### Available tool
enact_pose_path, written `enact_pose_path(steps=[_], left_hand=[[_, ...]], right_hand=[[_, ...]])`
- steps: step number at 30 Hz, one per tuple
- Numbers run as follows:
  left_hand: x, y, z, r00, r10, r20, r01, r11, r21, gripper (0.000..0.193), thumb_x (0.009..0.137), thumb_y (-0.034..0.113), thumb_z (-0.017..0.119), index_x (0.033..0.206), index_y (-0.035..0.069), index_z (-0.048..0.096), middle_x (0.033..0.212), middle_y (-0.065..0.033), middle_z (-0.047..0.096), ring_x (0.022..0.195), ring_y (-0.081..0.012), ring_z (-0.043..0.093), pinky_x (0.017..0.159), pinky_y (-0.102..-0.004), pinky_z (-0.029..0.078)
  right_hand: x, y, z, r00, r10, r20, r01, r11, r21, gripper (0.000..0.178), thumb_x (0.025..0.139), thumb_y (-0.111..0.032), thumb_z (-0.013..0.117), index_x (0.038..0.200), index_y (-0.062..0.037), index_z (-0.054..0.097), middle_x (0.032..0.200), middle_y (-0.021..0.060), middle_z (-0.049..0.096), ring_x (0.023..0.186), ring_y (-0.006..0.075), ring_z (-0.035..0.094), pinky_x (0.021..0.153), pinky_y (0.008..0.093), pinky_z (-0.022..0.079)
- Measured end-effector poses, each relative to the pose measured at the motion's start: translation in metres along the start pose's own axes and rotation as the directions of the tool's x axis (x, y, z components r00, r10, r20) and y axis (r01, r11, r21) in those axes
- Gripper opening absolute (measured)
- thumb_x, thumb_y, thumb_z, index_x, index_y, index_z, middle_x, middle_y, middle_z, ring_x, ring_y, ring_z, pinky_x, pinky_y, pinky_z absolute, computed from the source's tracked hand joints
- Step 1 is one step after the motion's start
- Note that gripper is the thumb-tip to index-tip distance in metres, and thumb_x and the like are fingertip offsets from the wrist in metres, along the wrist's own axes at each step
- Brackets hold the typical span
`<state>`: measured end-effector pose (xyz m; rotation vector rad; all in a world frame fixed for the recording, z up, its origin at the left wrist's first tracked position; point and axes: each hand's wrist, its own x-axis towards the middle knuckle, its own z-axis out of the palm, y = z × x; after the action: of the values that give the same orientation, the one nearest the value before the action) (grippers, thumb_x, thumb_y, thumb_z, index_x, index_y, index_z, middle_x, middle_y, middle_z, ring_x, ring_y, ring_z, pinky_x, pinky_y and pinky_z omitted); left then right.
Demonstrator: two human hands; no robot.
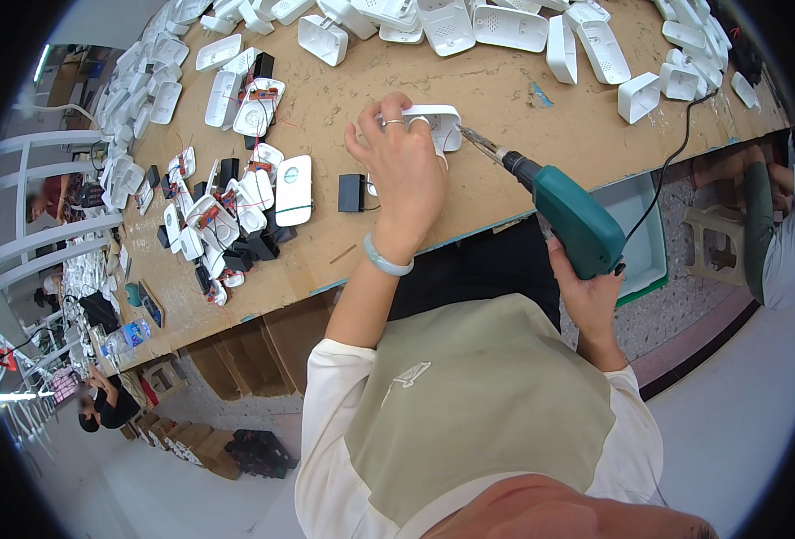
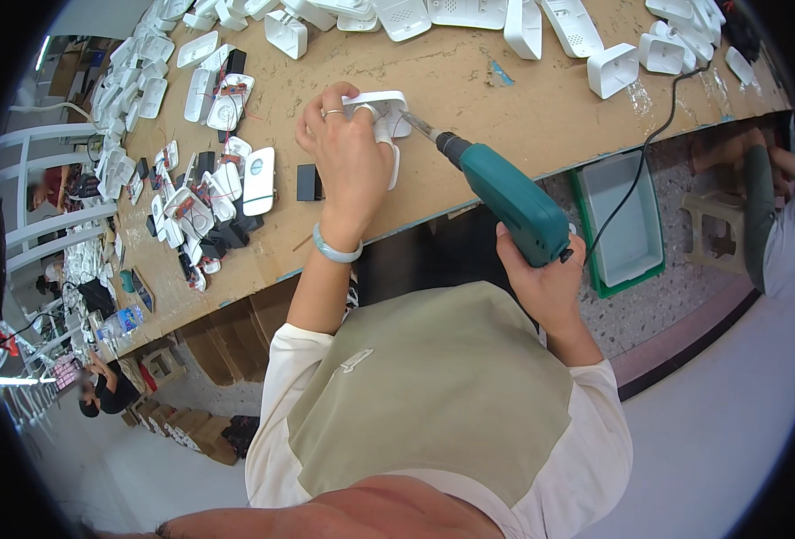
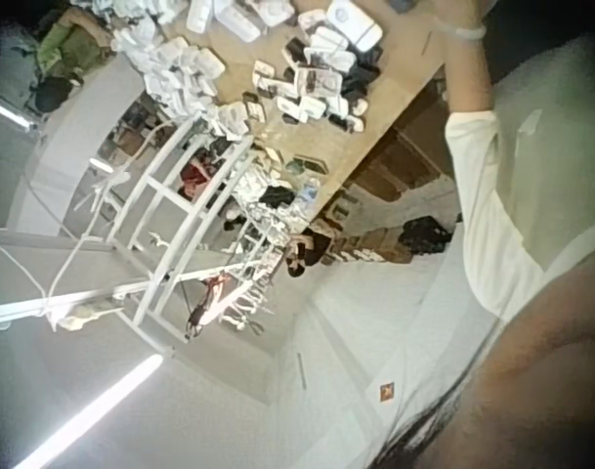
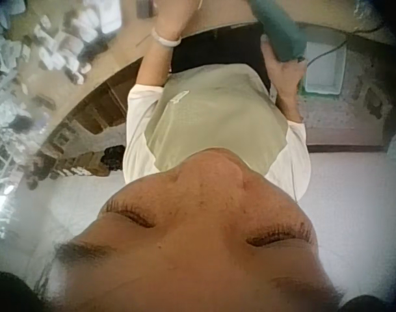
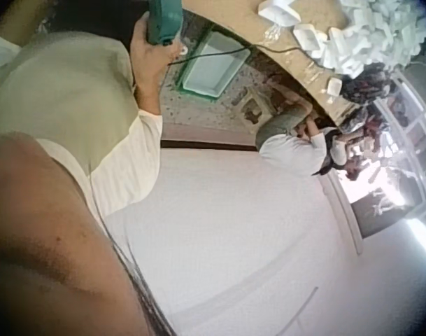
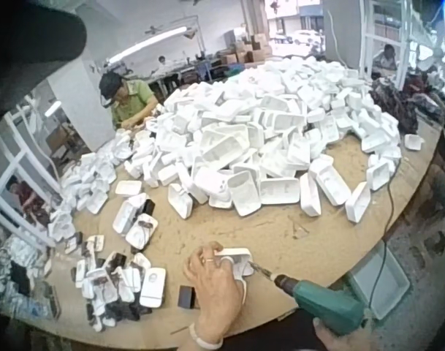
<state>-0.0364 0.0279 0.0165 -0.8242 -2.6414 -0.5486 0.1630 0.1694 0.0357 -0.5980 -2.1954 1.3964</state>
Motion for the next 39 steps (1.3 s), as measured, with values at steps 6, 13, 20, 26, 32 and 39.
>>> enact_pose_path(steps=[6, 13, 20, 26, 32, 39], left_hand=[[-0.001, 0.0, -0.001, 1.0, -0.006, 0.005, 0.006, 1.0, -0.008, 0.008, 0.068, -0.001, 0.066, 0.074, -0.006, 0.069, 0.123, -0.0147, 0.052, 0.119, -0.0369, 0.044, 0.104, -0.0668, 0.027], [-0.001, -0.002, 0.0, 1.0, -0.009, -0.008, 0.009, 0.999, -0.035, 0.008, 0.068, 0.0, 0.067, 0.074, -0.006, 0.068, 0.123, -0.0144, 0.052, 0.119, -0.037, 0.044, 0.104, -0.0663, 0.027], [-0.001, -0.002, 0.0, 1.0, -0.023, -0.01, 0.023, 1.0, 0.01, 0.014, 0.066, 0.001, 0.068, 0.078, -0.005, 0.071, 0.122, -0.0123, 0.055, 0.117, -0.0352, 0.046, 0.108, -0.0518, 0.027], [-0.001, -0.002, 0.0, 1.0, -0.021, -0.016, 0.021, 1.0, 0.001, 0.014, 0.066, 0.001, 0.067, 0.077, -0.006, 0.071, 0.123, -0.0131, 0.054, 0.118, -0.036, 0.045, 0.108, -0.0527, 0.026], [-0.001, -0.001, 0.001, 1.0, -0.019, -0.016, 0.019, 1.0, 0.016, 0.014, 0.066, 0.001, 0.066, 0.077, -0.006, 0.071, 0.122, -0.0132, 0.054, 0.118, -0.036, 0.045, 0.109, -0.053, 0.025], [-0.002, -0.002, 0.003, 1.0, -0.009, -0.019, 0.009, 0.999, -0.036, 0.008, 0.07, 0.0, 0.065, 0.075, -0.005, 0.07, 0.122, -0.0146, 0.052, 0.119, -0.0378, 0.044, 0.104, -0.0679, 0.027]], right_hand=[[0.012, -0.003, 0.005, 0.988, 0.027, 0.151, -0.025, 1.0, -0.015, 0.017, 0.083, -0.003, 0.072, 0.099, -0.0001, 0.067, 0.077, 0.0105, 0.068, 0.063, 0.0153, 0.064, 0.061, 0.028, 0.05], [0.023, 0.001, 0.021, 0.984, -0.079, 0.161, 0.086, 0.996, -0.039, 0.022, 0.083, -0.003, 0.072, 0.103, 0.001, 0.064, 0.078, 0.0137, 0.067, 0.063, 0.0227, 0.065, 0.064, 0.0304, 0.051], [0.026, -0.001, 0.023, 0.978, -0.047, 0.201, 0.062, 0.996, -0.07, 0.023, 0.084, -0.004, 0.07, 0.105, 0.0014, 0.063, 0.079, 0.0163, 0.066, 0.065, 0.0272, 0.064, 0.065, 0.0316, 0.051], [0.027, 0.0, 0.022, 0.974, -0.056, 0.217, 0.075, 0.994, -0.08, 0.022, 0.084, -0.003, 0.07, 0.104, 0.0014, 0.061, 0.077, 0.0167, 0.064, 0.064, 0.0315, 0.063, 0.063, 0.0332, 0.05], [0.026, -0.001, 0.022, 0.975, -0.076, 0.209, 0.095, 0.992, -0.085, 0.022, 0.084, -0.003, 0.07, 0.104, 0.0006, 0.06, 0.075, 0.0164, 0.063, 0.063, 0.0327, 0.061, 0.062, 0.0333, 0.049], [0.028, -0.005, 0.019, 0.975, -0.048, 0.217, 0.064, 0.996, -0.068, 0.021, 0.084, -0.003, 0.07, 0.103, 0.0003, 0.062, 0.074, 0.0153, 0.063, 0.061, 0.0273, 0.061, 0.062, 0.0315, 0.049]])
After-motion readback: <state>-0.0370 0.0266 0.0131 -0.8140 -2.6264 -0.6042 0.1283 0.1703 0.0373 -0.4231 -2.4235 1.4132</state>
